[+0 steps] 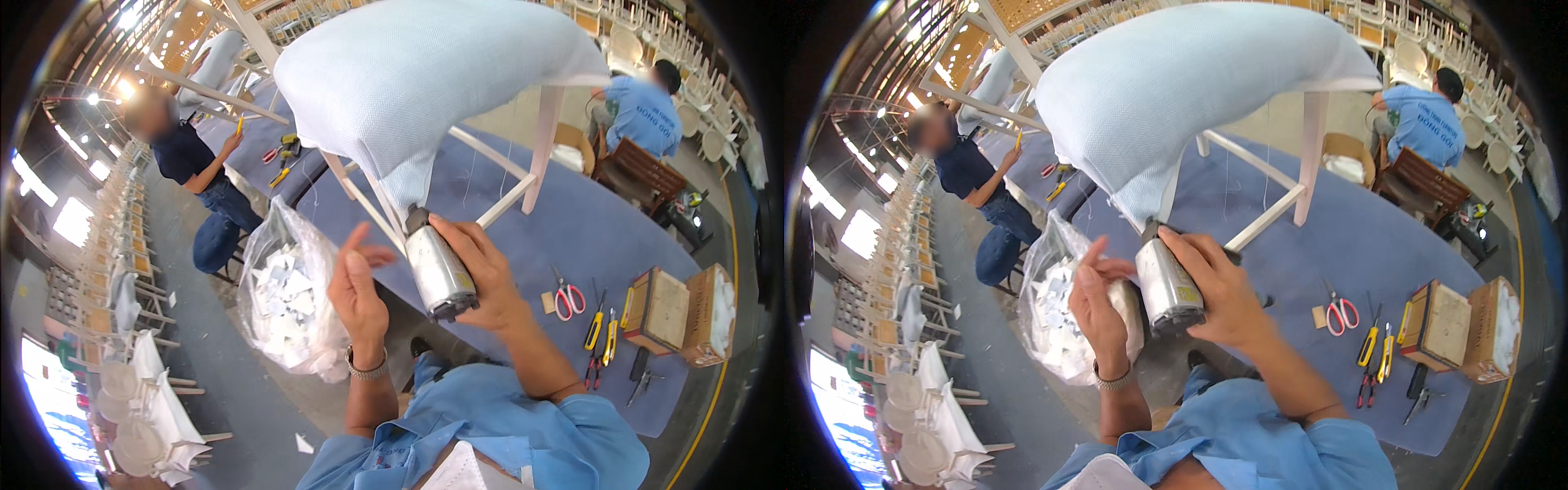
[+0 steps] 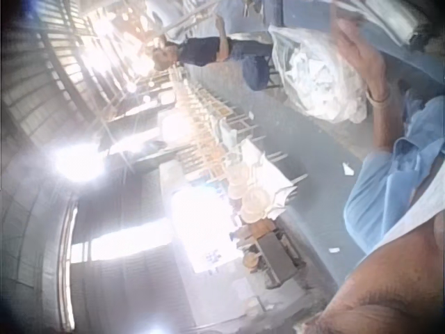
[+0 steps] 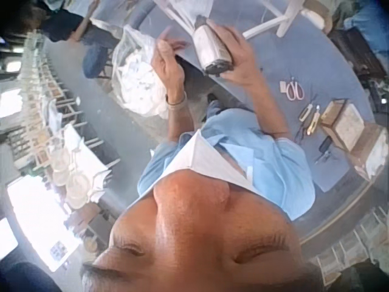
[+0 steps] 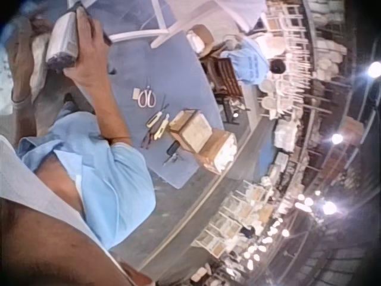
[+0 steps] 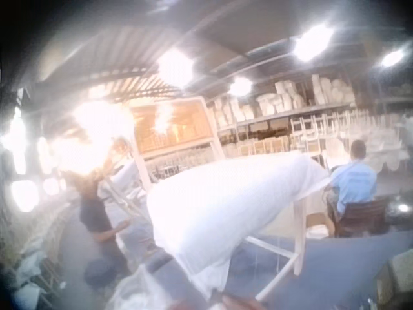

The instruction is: The person covers a white chair seat with a light blue fabric, using a staple gun to secure the material to the underside of the seat. They trim excess fabric with scissors and a utility knife, then smooth and restaple the edges to complete the upholstery.

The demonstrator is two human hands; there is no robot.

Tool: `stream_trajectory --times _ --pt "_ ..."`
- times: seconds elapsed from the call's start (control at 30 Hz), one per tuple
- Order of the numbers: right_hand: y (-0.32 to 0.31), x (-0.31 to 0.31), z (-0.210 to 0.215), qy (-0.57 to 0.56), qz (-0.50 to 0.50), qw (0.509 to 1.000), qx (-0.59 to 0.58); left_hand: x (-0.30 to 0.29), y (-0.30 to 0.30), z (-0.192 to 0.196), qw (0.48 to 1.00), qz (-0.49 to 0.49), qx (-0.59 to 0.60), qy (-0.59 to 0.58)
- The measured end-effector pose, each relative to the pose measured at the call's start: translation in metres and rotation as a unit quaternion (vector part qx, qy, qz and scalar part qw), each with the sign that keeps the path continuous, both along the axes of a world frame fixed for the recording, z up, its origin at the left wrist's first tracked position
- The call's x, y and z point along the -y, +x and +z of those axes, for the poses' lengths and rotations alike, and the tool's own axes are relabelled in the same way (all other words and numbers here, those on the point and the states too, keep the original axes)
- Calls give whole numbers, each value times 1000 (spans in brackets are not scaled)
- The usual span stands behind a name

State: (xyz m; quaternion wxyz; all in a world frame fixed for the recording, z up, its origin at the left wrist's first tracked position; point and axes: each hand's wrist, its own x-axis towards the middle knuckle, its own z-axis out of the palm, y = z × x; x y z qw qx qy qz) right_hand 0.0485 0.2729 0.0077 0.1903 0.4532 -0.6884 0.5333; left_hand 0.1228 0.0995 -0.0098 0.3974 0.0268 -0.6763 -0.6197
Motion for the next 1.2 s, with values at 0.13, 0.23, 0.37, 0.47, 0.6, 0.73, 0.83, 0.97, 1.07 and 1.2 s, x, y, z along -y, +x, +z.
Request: stream_trajectory --times 0.13,0.23,0.37,0.47,0.6,0.73,0.83,0.97,1.07,1.2 --pt "7 -12 -4 51 32 998 20 -18 22 14 989 -126 72 -10" --pt "-5 -14 -6 -52 34 998 5 -14 -4 21 998 39 14 -53" --pt "4 -2 -5 -229 57 965 114 29 -55 20 998 28 27 47" --pt "8 0 -3 -235 34 971 31 33 -84 11 991 -91 -3 102" --pt "3 7 8 -221 50 972 61 36 -107 3 985 -131 -46 107" --pt "-11 31 3 -238 79 963 96 21 -106 7 996 -41 -55 57" --pt "-14 35 2 -221 81 966 109 23 -112 1 996 -33 -80 8" --pt "-16 38 1 -215 70 970 94 27 -116 -7 995 -22 -92 30" --pt "-17 38 2 -206 59 974 80 29 -117 -8 994 -24 -99 33" --pt "-19 37 1 -191 66 975 90 28 -118 -10 994 -31 -90 57"
